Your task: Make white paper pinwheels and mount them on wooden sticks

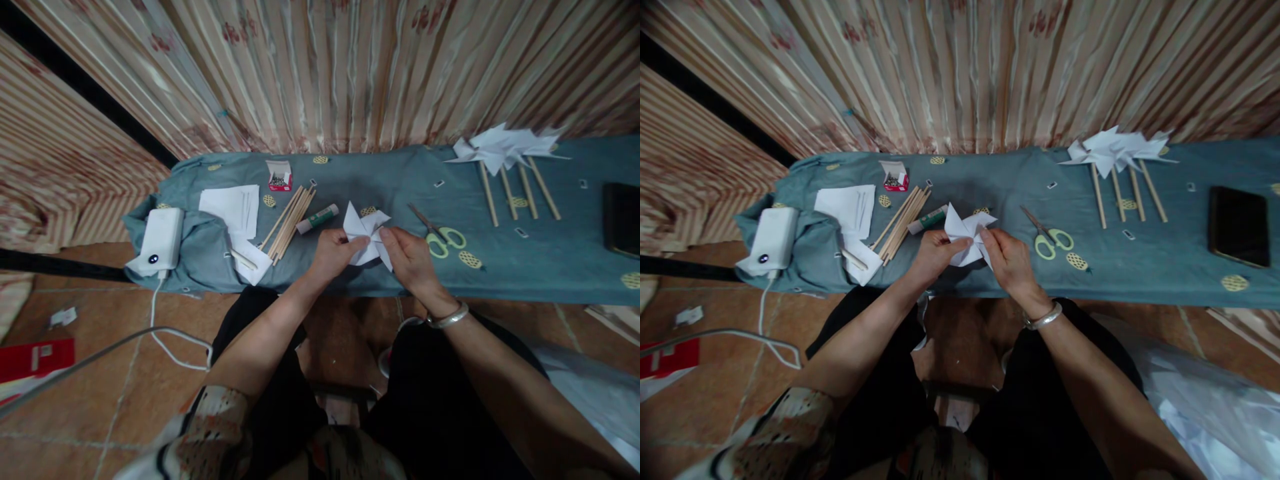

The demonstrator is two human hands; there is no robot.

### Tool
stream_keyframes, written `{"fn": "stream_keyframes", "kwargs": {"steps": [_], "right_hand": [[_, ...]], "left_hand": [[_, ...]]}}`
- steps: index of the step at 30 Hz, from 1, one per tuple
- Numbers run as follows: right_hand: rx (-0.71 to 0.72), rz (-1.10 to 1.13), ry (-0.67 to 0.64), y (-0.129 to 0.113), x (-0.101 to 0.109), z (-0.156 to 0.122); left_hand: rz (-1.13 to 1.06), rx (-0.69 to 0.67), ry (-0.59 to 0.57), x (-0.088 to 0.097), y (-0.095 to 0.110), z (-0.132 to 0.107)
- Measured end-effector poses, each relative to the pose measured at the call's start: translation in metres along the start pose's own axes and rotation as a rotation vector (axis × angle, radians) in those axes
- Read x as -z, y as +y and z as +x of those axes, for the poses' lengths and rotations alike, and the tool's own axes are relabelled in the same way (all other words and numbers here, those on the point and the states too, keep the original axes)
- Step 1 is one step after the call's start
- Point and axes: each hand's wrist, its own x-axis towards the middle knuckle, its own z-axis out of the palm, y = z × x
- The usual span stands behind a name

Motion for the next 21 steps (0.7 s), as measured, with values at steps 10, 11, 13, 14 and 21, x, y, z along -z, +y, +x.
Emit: {"fn": "stream_keyframes", "kwargs": {"steps": [10,11,13,14,21], "right_hand": [[-0.048,0.101,-0.003,-0.001,0.001,0.001],[-0.065,0.120,-0.009,0.000,0.001,0.001],[-0.094,0.169,-0.028,0.002,0.003,0.002],[-0.106,0.195,-0.037,0.002,0.003,0.002],[-0.117,0.199,-0.032,-0.002,0.009,0.002]], "left_hand": [[-0.012,0.044,0.034,-0.001,0.000,0.001],[-0.020,0.056,0.039,-0.001,0.001,0.001],[-0.036,0.080,0.042,-0.002,0.004,0.000],[-0.045,0.088,0.043,-0.003,0.006,-0.001],[-0.106,0.140,0.037,-0.005,0.013,-0.006]]}}
